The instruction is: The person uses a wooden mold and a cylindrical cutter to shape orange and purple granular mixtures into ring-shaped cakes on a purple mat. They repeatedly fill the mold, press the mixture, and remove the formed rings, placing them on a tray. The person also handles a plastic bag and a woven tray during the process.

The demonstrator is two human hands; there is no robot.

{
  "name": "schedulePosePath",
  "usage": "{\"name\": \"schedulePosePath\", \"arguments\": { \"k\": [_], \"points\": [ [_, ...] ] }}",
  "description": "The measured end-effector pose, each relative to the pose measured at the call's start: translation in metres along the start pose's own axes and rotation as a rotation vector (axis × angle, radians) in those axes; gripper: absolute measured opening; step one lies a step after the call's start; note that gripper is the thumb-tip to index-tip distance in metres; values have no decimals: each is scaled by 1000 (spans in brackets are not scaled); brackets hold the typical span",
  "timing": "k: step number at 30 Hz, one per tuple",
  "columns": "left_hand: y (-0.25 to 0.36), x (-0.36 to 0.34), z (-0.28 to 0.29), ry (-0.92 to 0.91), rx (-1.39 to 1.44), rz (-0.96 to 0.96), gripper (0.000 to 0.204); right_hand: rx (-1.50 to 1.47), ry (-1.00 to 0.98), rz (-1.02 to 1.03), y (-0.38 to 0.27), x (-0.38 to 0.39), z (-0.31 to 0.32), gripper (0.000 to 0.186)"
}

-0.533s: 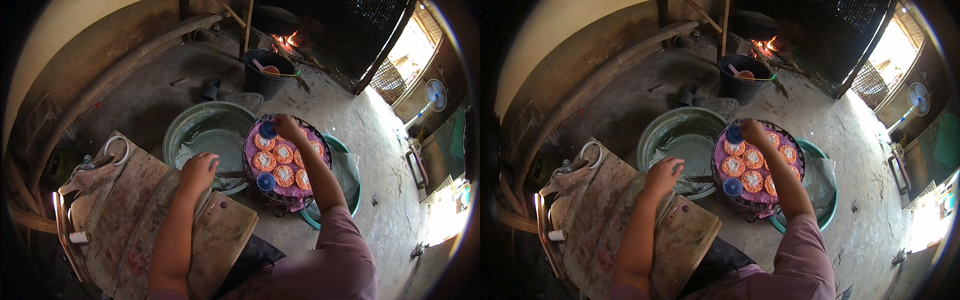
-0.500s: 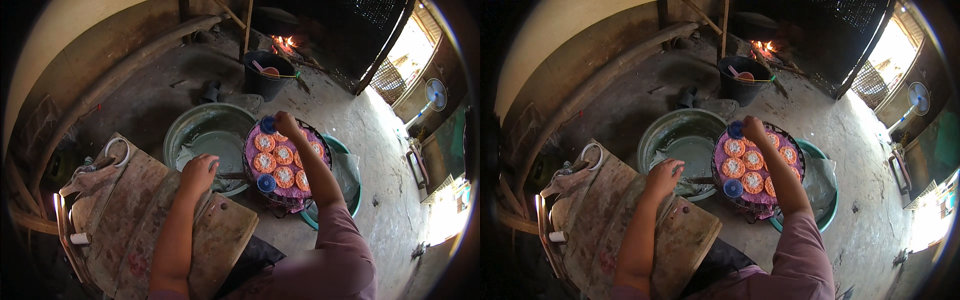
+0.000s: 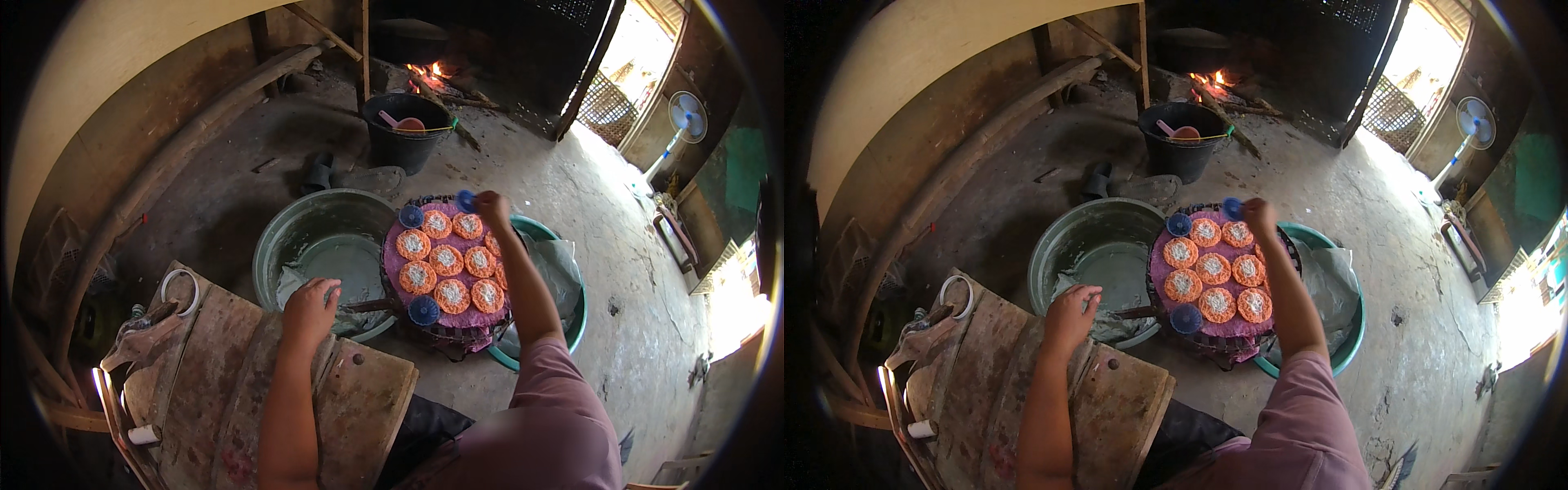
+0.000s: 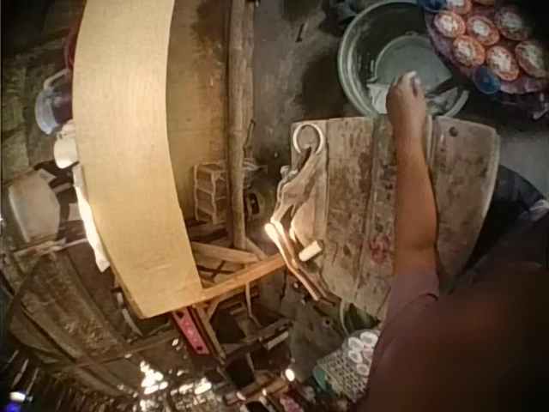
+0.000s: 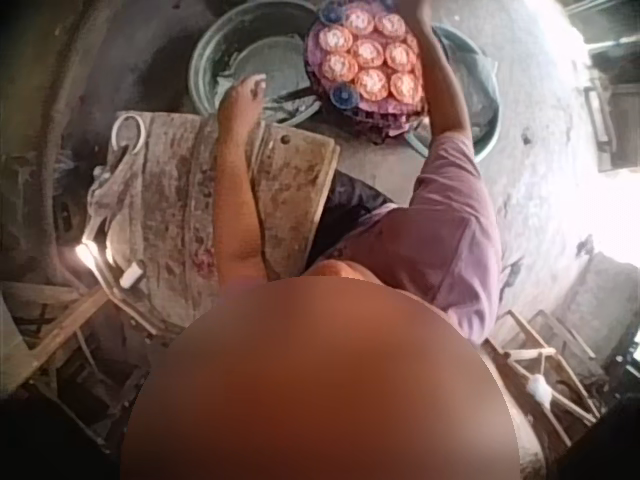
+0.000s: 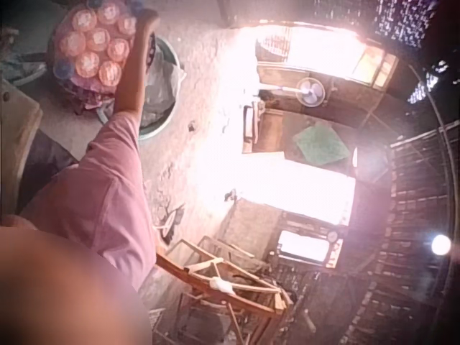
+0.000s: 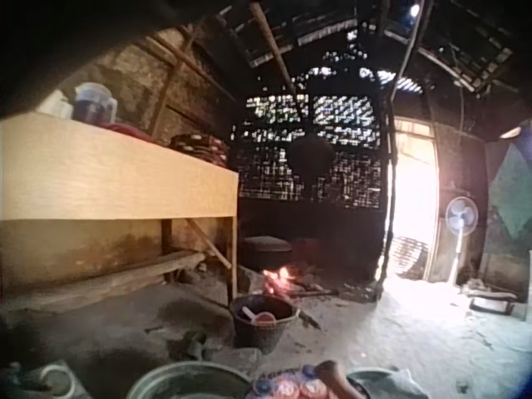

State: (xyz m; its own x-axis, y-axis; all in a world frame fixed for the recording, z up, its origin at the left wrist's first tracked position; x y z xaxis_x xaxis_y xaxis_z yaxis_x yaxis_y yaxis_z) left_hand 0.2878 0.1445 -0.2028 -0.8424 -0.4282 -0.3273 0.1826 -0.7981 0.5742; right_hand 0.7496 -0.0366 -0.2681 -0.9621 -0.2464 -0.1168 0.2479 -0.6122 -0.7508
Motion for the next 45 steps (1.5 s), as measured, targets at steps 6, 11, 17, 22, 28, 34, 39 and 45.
{"name": "schedulePosePath", "arguments": {
  "k": [6, 11, 17, 22, 28, 34, 39, 45],
  "points": [
    [2, -1, 0, -20, 4, 22, 20, 163, 127, -344, 91, -26, 68, 21],
    [3, -2, 1, -19, -32, 17, 20, 145, 108, -346, 94, -26, 48, 21],
    [1, -2, 0, -21, -10, 37, 21, 240, 254, -31, 35, 10, 73, 17],
    [2, -1, 2, -16, 5, 12, 21, 170, 78, 197, -21, 75, 99, 15],
    [1, -1, -5, 76, 74, -94, 20, 98, -347, 235, -80, 178, 89, 13],
    [13, 1, 8, 320, -55, -345, 24, -263, -1781, -69, -137, 362, 50, 27],
    [18, 56, 38, 197, -253, -294, 30, -62, -2252, 268, -155, 461, 16, 20],
    [17, 215, 115, 192, -547, -73, 41, 220, -2440, 463, -179, 506, -4, 17]
  ]
}}
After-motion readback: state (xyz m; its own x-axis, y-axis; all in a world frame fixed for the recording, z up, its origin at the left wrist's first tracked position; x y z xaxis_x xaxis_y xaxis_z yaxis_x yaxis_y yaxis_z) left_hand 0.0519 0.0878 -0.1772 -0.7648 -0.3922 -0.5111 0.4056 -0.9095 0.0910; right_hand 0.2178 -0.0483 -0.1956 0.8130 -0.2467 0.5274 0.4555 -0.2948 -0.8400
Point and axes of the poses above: each hand's wrist, its own x-axis away from the middle knuckle, its own z-axis out of the back of the hand, y = z × x, the point moved 5 cm from there along -x, towards the middle knuckle, and after that the axes turned 13 degrees about -z, right-handed, at the moved point
